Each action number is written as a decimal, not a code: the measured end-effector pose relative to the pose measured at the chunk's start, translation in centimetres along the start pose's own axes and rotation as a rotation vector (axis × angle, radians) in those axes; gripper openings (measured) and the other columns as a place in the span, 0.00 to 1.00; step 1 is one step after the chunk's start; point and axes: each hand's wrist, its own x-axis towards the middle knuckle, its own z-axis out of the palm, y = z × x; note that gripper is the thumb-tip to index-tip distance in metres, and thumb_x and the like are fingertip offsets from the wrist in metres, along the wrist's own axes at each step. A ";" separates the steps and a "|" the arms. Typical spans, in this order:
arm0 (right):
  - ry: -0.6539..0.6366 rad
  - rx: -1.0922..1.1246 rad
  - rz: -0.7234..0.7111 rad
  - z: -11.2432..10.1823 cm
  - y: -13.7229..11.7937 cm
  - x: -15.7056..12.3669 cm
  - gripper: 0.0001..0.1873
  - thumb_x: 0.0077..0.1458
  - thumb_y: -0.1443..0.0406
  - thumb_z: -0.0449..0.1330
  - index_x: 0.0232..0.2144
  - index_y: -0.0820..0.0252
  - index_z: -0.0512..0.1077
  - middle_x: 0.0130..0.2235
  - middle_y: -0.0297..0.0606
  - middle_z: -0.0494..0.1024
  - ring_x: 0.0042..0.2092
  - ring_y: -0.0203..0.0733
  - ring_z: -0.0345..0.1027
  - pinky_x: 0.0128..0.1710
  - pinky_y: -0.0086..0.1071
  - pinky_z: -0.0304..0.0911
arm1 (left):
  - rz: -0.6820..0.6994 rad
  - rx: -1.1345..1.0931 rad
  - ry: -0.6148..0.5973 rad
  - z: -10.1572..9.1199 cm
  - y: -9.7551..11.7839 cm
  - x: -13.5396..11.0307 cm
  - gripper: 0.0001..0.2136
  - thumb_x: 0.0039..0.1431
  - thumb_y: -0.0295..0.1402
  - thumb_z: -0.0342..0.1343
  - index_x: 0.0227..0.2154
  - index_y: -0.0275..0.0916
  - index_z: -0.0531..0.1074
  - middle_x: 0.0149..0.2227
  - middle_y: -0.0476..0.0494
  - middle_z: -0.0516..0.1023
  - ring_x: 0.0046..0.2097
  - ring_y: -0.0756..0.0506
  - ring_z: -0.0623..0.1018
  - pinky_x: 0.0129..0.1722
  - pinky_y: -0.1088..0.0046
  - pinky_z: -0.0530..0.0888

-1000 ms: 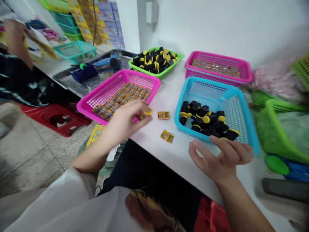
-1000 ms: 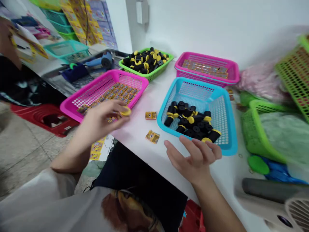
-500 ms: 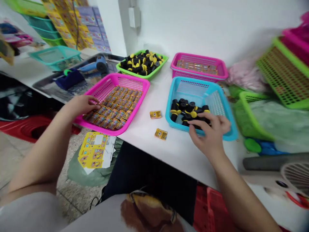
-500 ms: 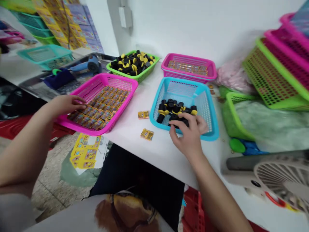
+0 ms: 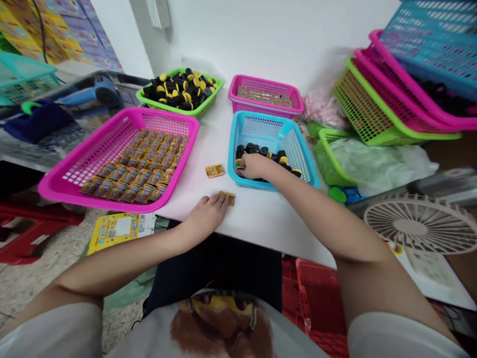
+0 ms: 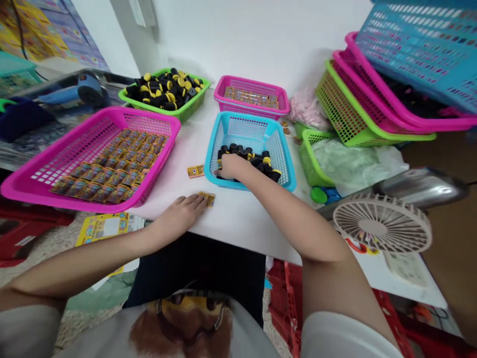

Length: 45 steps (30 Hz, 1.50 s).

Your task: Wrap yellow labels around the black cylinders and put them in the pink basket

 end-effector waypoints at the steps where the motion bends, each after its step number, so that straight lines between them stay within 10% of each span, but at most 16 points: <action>1: -0.018 0.000 -0.005 -0.1 -0.1 -0.1 0.18 0.61 0.57 0.64 0.43 0.67 0.81 0.43 0.56 0.85 0.49 0.58 0.79 0.46 0.41 0.70 | 0.007 0.025 -0.017 0.5 0.1 0.3 0.18 0.69 0.18 0.48 0.58 0.28 0.73 0.60 0.28 0.78 0.61 0.36 0.79 0.52 0.60 0.80; 5: -0.038 0.044 -0.018 -0.4 -0.1 -0.5 0.12 0.60 0.59 0.66 0.32 0.63 0.82 0.34 0.49 0.85 0.42 0.53 0.80 0.42 0.39 0.71 | 0.088 0.117 -0.016 0.7 0.2 0.7 0.17 0.69 0.17 0.46 0.54 0.25 0.75 0.53 0.24 0.82 0.55 0.35 0.82 0.48 0.61 0.80; 10: 0.077 0.253 -0.058 0.0 1.5 -1.3 0.12 0.58 0.59 0.67 0.43 0.60 0.78 0.42 0.43 0.85 0.42 0.45 0.79 0.42 0.35 0.72 | 0.173 0.151 -0.045 -0.2 0.7 0.8 0.19 0.68 0.16 0.46 0.57 0.29 0.73 0.43 0.27 0.84 0.48 0.36 0.84 0.44 0.61 0.81; 15: 0.432 0.679 -0.248 2.0 4.8 -4.4 0.11 0.58 0.58 0.65 0.41 0.56 0.74 0.41 0.39 0.82 0.41 0.42 0.76 0.44 0.37 0.72 | 0.099 0.004 -0.096 -1.1 0.2 0.5 0.17 0.68 0.18 0.48 0.56 0.33 0.71 0.41 0.34 0.82 0.46 0.40 0.84 0.45 0.62 0.81; 20: 0.857 0.496 -0.105 5.8 6.0 -8.6 0.10 0.62 0.57 0.61 0.42 0.53 0.74 0.46 0.44 0.79 0.44 0.46 0.74 0.43 0.40 0.73 | 0.000 -0.204 -0.062 -1.5 -1.6 -0.2 0.18 0.69 0.20 0.44 0.55 0.35 0.74 0.38 0.39 0.83 0.40 0.41 0.84 0.41 0.67 0.80; 29: 0.854 0.301 0.027 6.5 4.9 -6.6 0.18 0.71 0.57 0.48 0.49 0.53 0.76 0.58 0.49 0.73 0.53 0.51 0.75 0.50 0.42 0.73 | 0.125 -0.605 0.378 -1.7 -3.1 1.9 0.11 0.64 0.26 0.57 0.42 0.40 0.84 0.38 0.43 0.81 0.36 0.49 0.82 0.41 0.74 0.79; 35: 1.033 0.417 -0.147 6.4 6.1 -5.4 0.18 0.71 0.54 0.49 0.47 0.53 0.76 0.53 0.47 0.73 0.57 0.49 0.71 0.61 0.45 0.69 | 0.230 -0.831 0.558 -4.3 -1.1 7.3 0.04 0.62 0.30 0.63 0.32 0.39 0.82 0.34 0.47 0.84 0.36 0.51 0.82 0.36 0.79 0.78; 40: 1.302 0.757 -0.103 7.4 8.2 -7.4 0.22 0.68 0.46 0.51 0.54 0.51 0.67 0.52 0.46 0.73 0.54 0.48 0.73 0.49 0.43 0.75 | 0.091 -0.930 0.611 -4.4 -1.1 10.6 0.19 0.67 0.41 0.62 0.58 0.42 0.72 0.28 0.54 0.81 0.30 0.50 0.83 0.36 0.76 0.78; 45: 1.448 0.811 -0.091 6.6 9.7 -8.8 0.25 0.66 0.42 0.53 0.57 0.47 0.65 0.51 0.46 0.73 0.58 0.54 0.73 0.53 0.51 0.74 | 0.266 -0.751 0.628 -1.9 -2.4 11.8 0.29 0.73 0.49 0.51 0.69 0.39 0.56 0.33 0.45 0.85 0.49 0.41 0.86 0.57 0.58 0.78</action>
